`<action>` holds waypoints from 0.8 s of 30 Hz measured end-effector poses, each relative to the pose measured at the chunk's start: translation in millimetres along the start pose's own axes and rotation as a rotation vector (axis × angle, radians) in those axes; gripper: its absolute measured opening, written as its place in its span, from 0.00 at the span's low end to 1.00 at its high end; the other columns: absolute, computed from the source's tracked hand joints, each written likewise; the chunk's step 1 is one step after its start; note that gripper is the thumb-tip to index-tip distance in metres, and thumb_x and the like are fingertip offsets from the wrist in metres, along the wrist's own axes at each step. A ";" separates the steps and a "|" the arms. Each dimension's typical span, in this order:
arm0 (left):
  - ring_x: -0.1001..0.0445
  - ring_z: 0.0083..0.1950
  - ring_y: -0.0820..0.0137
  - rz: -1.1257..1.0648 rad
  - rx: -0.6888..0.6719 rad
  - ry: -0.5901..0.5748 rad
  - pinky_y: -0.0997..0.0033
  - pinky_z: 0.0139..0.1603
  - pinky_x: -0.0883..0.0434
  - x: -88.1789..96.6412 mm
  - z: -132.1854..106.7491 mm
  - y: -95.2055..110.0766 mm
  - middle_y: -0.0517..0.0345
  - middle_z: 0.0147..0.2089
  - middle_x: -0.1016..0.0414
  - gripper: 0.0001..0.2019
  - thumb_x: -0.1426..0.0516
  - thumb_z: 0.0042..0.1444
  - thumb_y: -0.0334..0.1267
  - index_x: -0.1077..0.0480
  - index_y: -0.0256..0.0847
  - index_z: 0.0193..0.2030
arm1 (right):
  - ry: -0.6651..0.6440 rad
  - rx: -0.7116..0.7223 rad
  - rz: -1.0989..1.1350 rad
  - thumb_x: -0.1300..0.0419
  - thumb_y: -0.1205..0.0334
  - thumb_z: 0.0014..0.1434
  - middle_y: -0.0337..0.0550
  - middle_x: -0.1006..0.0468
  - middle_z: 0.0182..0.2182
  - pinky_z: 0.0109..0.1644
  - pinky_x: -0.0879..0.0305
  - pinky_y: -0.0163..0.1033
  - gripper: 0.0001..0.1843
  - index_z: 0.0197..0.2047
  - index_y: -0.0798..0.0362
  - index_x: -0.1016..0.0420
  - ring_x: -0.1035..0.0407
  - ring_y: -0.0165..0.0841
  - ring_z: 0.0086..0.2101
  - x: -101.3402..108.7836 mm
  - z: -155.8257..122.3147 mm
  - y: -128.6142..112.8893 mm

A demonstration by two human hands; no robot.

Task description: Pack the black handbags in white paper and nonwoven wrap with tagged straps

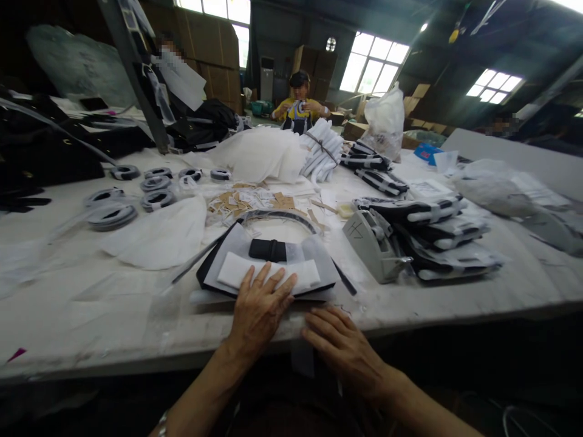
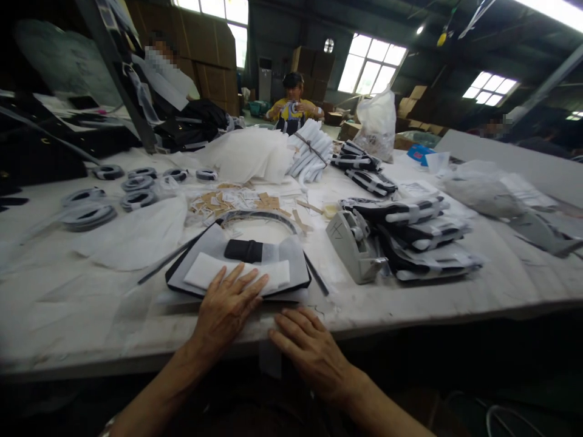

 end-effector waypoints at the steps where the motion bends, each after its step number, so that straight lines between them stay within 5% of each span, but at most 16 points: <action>1: 0.32 0.63 0.53 0.002 -0.002 -0.008 0.42 0.63 0.40 0.6 0.2 -0.4 0.61 0.58 0.25 0.17 0.46 0.64 0.42 0.32 0.53 0.60 | 0.009 -0.010 -0.042 0.52 0.70 0.68 0.51 0.25 0.54 0.60 0.38 0.53 0.20 0.60 0.53 0.32 0.35 0.42 0.57 -10.0 -1.3 1.3; 6: 0.33 0.63 0.53 0.026 -0.003 -0.047 0.42 0.64 0.41 -0.3 1.1 -2.8 0.61 0.59 0.26 0.19 0.45 0.64 0.42 0.34 0.55 0.61 | 0.232 -0.022 0.088 0.51 0.70 0.68 0.47 0.19 0.45 0.55 0.34 0.49 0.16 0.52 0.52 0.26 0.28 0.38 0.48 -23.6 11.4 7.3; 13: 0.33 0.63 0.54 0.050 -0.008 -0.054 0.42 0.64 0.41 -1.3 2.2 -2.2 0.60 0.58 0.25 0.19 0.46 0.64 0.39 0.34 0.56 0.61 | 0.311 -0.031 0.293 0.52 0.73 0.66 0.43 0.18 0.35 0.52 0.32 0.44 0.15 0.43 0.53 0.26 0.24 0.33 0.38 8.5 29.6 9.4; 16: 0.33 0.64 0.54 0.054 -0.025 -0.044 0.41 0.64 0.41 -0.2 0.9 -1.2 0.60 0.58 0.25 0.18 0.47 0.65 0.38 0.33 0.55 0.60 | 0.312 0.017 0.115 0.52 0.70 0.67 0.46 0.18 0.42 0.60 0.38 0.50 0.13 0.44 0.53 0.25 0.27 0.38 0.48 27.2 36.0 7.8; 19: 0.33 0.64 0.54 0.056 -0.052 -0.031 0.40 0.65 0.42 -0.1 -1.2 -0.9 0.60 0.59 0.26 0.17 0.49 0.66 0.36 0.32 0.53 0.59 | 0.249 0.036 0.025 0.50 0.71 0.64 0.51 0.27 0.57 0.66 0.45 0.58 0.12 0.40 0.54 0.26 0.41 0.45 0.62 37.7 49.2 11.1; 21: 0.34 0.64 0.53 0.060 -0.062 -0.023 0.40 0.65 0.42 -0.2 -2.6 -1.1 0.59 0.59 0.26 0.17 0.49 0.66 0.35 0.32 0.52 0.59 | 0.168 0.006 0.053 0.49 0.70 0.63 0.55 0.32 0.62 0.66 0.43 0.56 0.10 0.37 0.54 0.27 0.42 0.45 0.63 37.8 58.5 16.9; 24: 0.34 0.65 0.53 0.066 -0.068 -0.015 0.40 0.65 0.42 1.2 -3.8 0.1 0.59 0.59 0.26 0.18 0.49 0.65 0.34 0.32 0.52 0.59 | 0.131 -0.047 0.112 0.49 0.67 0.63 0.60 0.28 0.58 0.62 0.35 0.49 0.09 0.39 0.55 0.27 0.33 0.42 0.57 33.9 64.5 24.4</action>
Point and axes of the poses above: each hand's wrist, its own z-axis towards the middle knuckle, its own x-axis out of the back of the hand, y = z × x, the point moved 5 cm from there along z, towards the middle knuckle
